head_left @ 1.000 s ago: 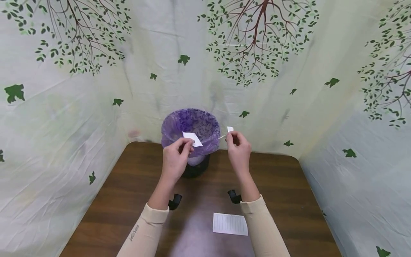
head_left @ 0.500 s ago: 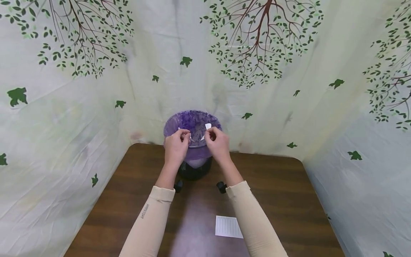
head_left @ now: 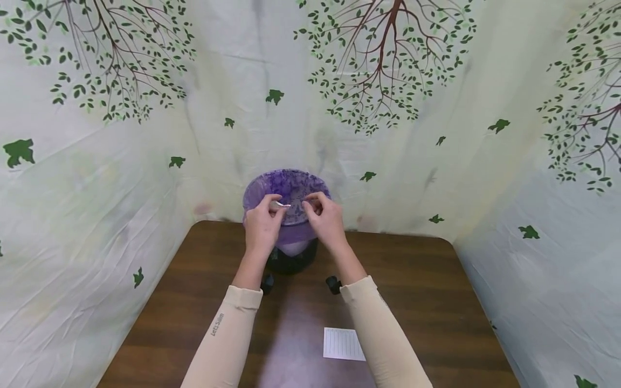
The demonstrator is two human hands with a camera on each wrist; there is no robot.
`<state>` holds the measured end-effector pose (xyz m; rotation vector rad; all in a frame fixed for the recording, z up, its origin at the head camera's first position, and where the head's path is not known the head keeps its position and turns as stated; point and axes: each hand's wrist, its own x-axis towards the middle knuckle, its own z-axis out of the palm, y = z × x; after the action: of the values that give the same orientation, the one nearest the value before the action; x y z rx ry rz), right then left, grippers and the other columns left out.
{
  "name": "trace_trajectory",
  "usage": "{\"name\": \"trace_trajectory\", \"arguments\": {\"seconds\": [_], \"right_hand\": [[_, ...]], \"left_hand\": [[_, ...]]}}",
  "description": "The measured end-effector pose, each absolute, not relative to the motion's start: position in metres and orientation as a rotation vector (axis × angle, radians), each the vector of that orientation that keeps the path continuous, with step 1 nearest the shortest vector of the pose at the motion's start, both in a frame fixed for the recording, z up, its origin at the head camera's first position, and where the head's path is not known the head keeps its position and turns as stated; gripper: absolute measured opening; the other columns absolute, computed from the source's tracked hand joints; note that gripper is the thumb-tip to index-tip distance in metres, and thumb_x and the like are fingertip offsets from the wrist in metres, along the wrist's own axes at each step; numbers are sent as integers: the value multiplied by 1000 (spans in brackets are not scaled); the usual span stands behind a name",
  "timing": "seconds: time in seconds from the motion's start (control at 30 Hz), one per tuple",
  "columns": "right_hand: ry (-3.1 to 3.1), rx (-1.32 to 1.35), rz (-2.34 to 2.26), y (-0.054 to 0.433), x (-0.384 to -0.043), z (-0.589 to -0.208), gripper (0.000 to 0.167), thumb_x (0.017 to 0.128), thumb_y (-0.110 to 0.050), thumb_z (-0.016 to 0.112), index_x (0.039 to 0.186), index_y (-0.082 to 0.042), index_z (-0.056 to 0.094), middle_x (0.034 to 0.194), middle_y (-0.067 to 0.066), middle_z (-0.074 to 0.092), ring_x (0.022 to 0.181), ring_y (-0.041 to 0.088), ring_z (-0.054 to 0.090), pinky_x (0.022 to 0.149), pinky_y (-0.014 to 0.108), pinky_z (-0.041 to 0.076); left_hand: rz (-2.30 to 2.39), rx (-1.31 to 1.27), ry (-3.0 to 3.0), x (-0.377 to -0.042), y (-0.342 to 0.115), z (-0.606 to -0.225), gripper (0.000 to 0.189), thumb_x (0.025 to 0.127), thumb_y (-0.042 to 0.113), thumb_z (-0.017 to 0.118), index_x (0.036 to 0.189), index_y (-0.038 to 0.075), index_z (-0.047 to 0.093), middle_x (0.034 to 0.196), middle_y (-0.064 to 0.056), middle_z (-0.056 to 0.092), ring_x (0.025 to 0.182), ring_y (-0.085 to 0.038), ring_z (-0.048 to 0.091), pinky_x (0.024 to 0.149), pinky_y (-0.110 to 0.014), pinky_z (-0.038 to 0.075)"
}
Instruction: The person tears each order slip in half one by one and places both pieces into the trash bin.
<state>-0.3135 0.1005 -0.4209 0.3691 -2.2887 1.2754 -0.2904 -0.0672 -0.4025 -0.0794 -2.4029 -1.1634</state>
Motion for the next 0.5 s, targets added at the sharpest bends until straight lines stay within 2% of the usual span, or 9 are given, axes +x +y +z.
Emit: {"name": "trace_trajectory", "arguments": {"seconds": [0.13, 0.2, 0.27, 0.33, 0.43, 0.5], "right_hand": [[-2258, 373, 1341, 109, -302, -422, 14, 104, -19, 69, 110, -8, 73, 78, 7, 64, 67, 16, 52, 61, 25, 41], [-2233, 360, 1359, 115, -295, -423, 13, 103, -18, 69, 109, -7, 73, 77, 7, 63, 67, 16, 52, 62, 24, 40], [-2213, 337, 1355, 122, -288, -426, 11, 103, -16, 69, 107, -7, 73, 76, 7, 63, 67, 16, 51, 62, 24, 40], [-2208, 306, 1338, 129, -282, -432, 10, 102, -15, 70, 106, -7, 74, 74, 8, 64, 65, 16, 51, 62, 23, 40], [-2206, 269, 1318, 138, -270, -443, 8, 101, -12, 70, 104, -7, 75, 74, 8, 66, 63, 14, 51, 61, 22, 41], [-2209, 246, 1317, 143, -262, -451, 7, 100, -12, 70, 103, -7, 75, 74, 8, 67, 63, 13, 51, 61, 21, 41]], "left_hand": [[-1157, -92, -2395, -289, -67, -402, 30, 100, 20, 75, 130, 14, 73, 98, -11, 82, 84, -31, 77, 87, -51, 59], [-1180, -106, -2368, -286, -66, -401, 27, 101, 21, 74, 128, 14, 74, 97, -11, 82, 84, -31, 77, 93, -54, 57], [-1201, -116, -2338, -280, -65, -402, 25, 101, 21, 74, 125, 13, 75, 96, -11, 82, 83, -30, 77, 93, -54, 57], [-1227, -125, -2312, -272, -63, -405, 23, 101, 21, 74, 122, 12, 76, 95, -10, 81, 81, -29, 77, 90, -52, 58], [-1265, -160, -2269, -257, -57, -414, 20, 99, 20, 76, 116, 9, 78, 92, -9, 81, 77, -26, 77, 76, -45, 61], [-1297, -194, -2239, -247, -52, -421, 18, 98, 17, 77, 114, 8, 79, 90, -9, 81, 75, -25, 76, 71, -40, 61]]}}
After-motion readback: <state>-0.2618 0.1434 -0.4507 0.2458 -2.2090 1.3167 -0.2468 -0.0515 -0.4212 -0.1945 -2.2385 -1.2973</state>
